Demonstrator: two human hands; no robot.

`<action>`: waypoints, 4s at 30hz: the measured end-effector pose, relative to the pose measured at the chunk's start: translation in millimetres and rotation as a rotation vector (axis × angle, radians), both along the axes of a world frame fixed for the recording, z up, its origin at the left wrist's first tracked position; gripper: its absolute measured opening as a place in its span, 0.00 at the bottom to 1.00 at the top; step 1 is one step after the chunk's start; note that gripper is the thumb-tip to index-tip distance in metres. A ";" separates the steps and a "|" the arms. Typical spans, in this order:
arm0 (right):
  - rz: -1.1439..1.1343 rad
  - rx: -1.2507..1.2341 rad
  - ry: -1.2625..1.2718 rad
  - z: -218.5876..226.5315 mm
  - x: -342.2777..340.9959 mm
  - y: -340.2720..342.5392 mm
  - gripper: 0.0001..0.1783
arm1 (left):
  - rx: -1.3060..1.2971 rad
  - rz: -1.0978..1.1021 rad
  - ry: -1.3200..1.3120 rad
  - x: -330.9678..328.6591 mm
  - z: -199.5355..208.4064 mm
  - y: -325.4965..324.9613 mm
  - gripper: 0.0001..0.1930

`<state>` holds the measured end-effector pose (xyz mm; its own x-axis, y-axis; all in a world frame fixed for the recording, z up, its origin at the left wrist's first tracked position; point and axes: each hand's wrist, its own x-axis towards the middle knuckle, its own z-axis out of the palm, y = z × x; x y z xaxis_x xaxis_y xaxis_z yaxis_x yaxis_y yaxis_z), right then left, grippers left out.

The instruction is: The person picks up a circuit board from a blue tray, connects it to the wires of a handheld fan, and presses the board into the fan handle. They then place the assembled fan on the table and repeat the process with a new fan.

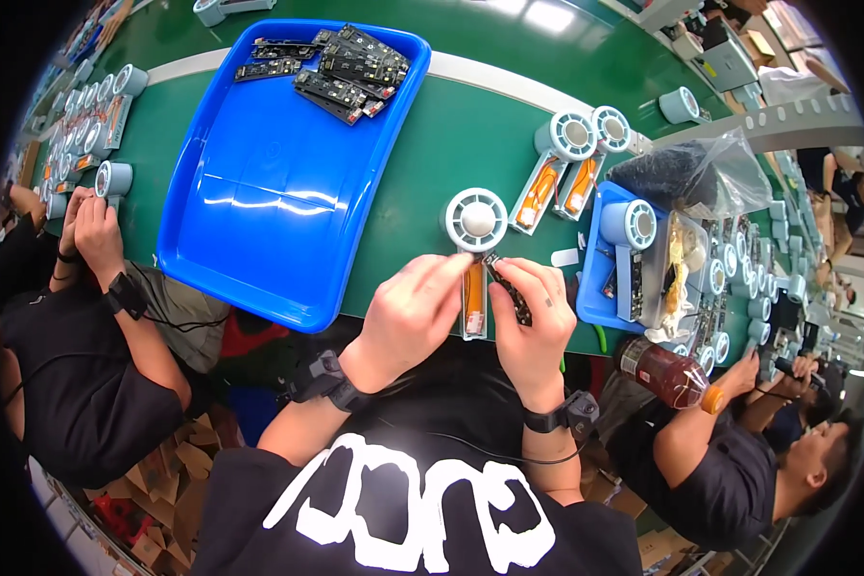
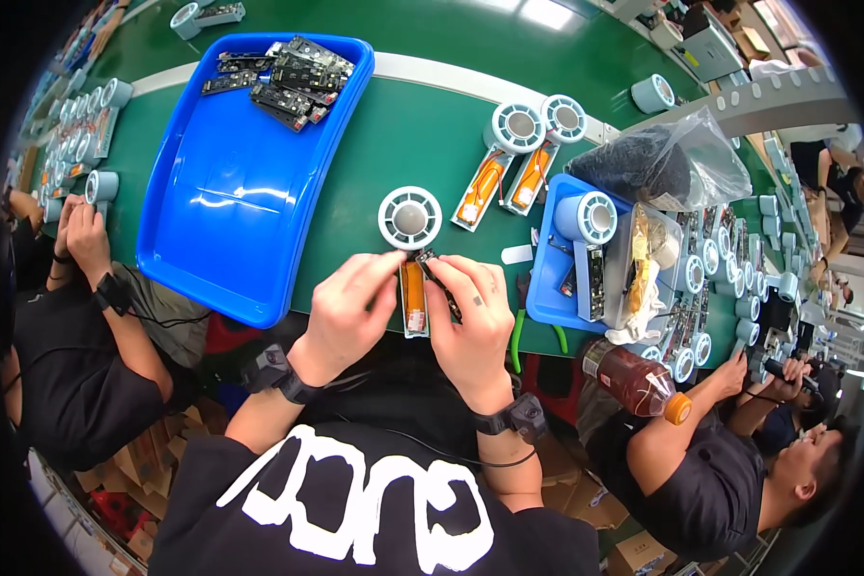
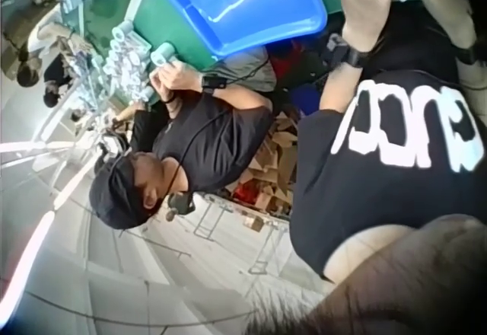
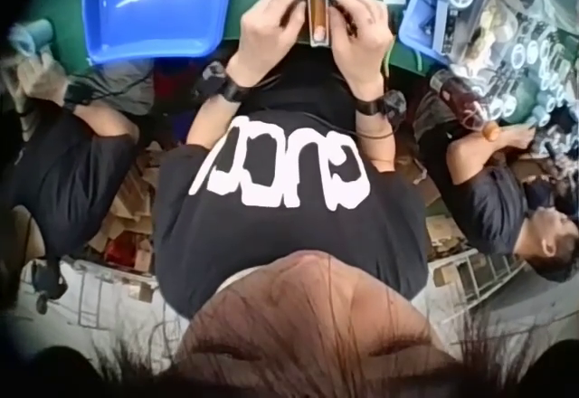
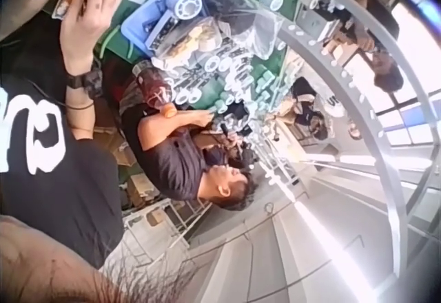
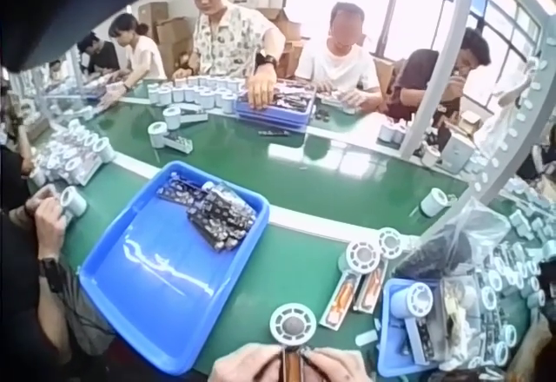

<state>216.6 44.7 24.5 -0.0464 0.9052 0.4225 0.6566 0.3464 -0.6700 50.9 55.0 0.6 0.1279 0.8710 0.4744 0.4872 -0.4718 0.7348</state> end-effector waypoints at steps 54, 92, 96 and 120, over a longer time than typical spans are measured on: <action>-0.051 0.008 -0.452 -62.3 -9.1 401.5 0.24 | 0.064 -0.243 -0.123 -49.6 30.9 -71.5 0.11; 0.110 -0.177 -0.781 59.5 -2.2 99.8 0.15 | 0.065 -0.201 0.780 -152.0 67.4 170.8 0.16; 0.138 -0.280 -0.740 61.8 0.7 98.4 0.19 | -0.030 -0.281 0.622 -160.6 56.8 169.8 0.15; 0.465 -0.008 0.341 10.8 -1.7 -41.3 0.17 | -0.813 -0.570 -0.639 -39.0 26.2 -56.4 0.20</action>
